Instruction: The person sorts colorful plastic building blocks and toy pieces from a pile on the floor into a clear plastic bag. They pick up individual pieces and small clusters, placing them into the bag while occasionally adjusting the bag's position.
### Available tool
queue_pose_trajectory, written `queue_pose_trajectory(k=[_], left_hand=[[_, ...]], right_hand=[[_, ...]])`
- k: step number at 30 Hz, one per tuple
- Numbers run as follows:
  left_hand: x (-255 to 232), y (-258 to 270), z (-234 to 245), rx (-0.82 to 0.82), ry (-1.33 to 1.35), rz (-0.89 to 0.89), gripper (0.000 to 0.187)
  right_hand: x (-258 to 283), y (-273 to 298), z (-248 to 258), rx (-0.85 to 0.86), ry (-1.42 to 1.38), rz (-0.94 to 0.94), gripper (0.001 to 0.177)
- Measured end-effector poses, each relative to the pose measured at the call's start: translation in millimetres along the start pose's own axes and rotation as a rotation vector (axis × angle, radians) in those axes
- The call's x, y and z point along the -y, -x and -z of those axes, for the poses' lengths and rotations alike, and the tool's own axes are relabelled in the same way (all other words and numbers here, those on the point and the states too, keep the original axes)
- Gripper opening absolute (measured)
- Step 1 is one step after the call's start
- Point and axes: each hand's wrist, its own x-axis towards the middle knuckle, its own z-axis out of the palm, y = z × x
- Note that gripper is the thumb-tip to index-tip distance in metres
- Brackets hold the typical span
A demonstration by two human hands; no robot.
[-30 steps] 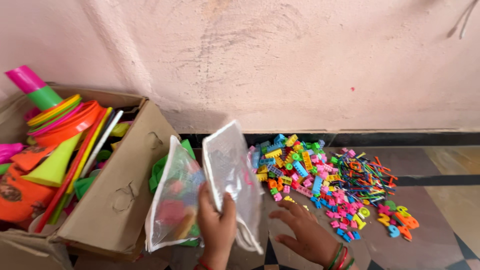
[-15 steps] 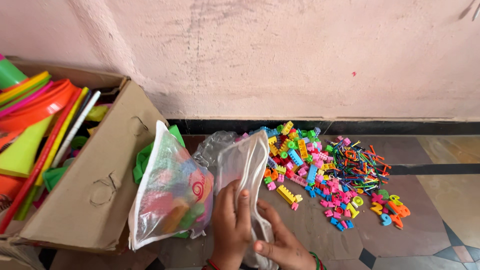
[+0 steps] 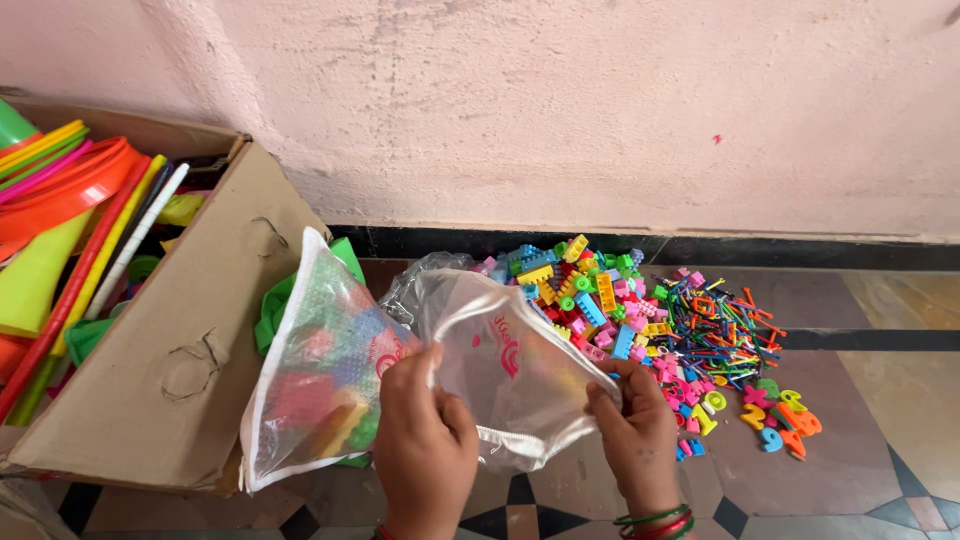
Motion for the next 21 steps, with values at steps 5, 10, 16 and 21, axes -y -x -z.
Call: queue_pose_trajectory(k=[5,10,16,21], left_hand=[[-14.4,4.7,5.8,0.176,-0.035,-0.179,0.038],[-4.7,3.4,-6.0,0.535,-0.070,-0.229,0.020],[19.5,-4.8,-10.7,0.162,0.026,-0.170,0.048],[33.9,-12.5,-3.8,0.137,0.193,0.026,0.069]], right_hand=[[4.5,-8.6,1.5,-0.093,0.175,0.090,0.034],[1.5,-11.5,-5.5,0.030,0.542,0.269,0.051],[-43.5,-35.8,20.3,0.147,-0.528,-0.175,0.063],[-140.5,-69.7,56.9,-0.111,0.047,-0.291,0.044]])
